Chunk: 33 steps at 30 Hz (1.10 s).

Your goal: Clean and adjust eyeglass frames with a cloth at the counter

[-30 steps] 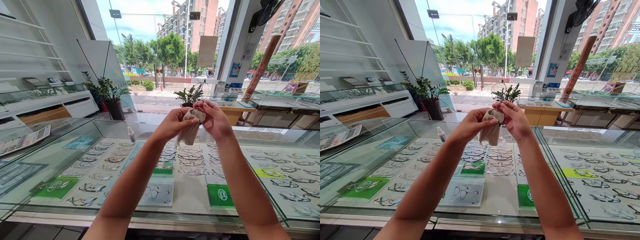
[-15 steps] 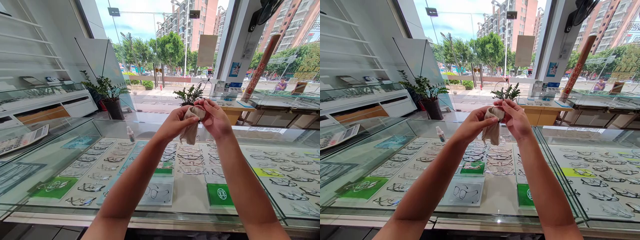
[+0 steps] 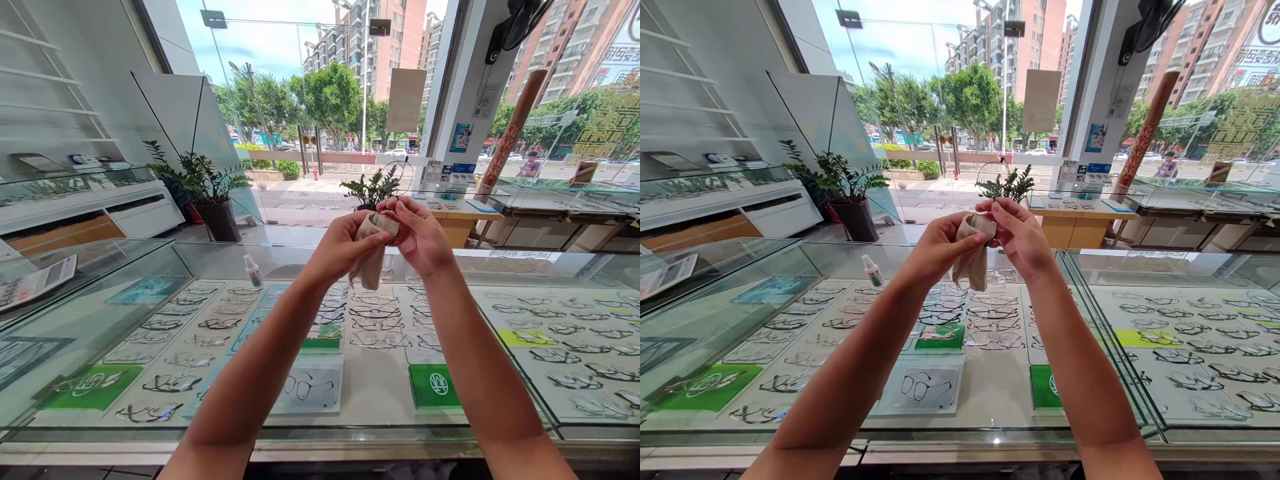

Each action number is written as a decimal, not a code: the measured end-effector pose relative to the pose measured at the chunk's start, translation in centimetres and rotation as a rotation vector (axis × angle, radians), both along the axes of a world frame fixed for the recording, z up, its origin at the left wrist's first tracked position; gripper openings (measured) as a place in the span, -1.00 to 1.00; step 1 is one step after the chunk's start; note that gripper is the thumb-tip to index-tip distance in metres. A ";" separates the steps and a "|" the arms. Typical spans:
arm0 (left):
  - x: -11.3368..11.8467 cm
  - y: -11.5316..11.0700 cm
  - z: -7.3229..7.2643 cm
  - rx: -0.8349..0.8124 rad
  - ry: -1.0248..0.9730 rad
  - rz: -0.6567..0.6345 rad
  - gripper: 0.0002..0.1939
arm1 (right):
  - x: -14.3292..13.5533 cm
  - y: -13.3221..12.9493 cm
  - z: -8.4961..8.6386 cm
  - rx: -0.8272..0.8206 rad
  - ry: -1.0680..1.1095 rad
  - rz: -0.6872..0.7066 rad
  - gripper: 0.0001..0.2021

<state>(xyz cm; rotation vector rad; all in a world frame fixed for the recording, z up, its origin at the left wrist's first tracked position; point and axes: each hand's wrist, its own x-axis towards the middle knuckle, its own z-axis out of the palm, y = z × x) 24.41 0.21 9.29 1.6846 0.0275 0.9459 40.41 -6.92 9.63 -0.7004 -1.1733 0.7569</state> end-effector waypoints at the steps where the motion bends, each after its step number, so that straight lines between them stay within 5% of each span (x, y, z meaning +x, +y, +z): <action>1: 0.0 0.0 0.0 0.005 -0.001 0.004 -0.63 | 0.0 0.0 0.0 0.002 -0.013 -0.005 -0.75; 17: 1.0 -0.6 -0.4 -0.046 -0.134 0.060 -0.56 | -0.7 -0.3 0.1 0.030 -0.039 0.100 -0.77; 24: 1.3 -1.4 -0.2 -0.084 -0.179 0.134 -0.53 | -1.5 -0.5 0.3 0.066 -0.048 0.013 -0.81; 33: 1.1 -1.1 0.0 -0.163 -0.166 0.054 -0.49 | -1.2 -0.3 0.1 0.098 -0.156 -0.126 -0.79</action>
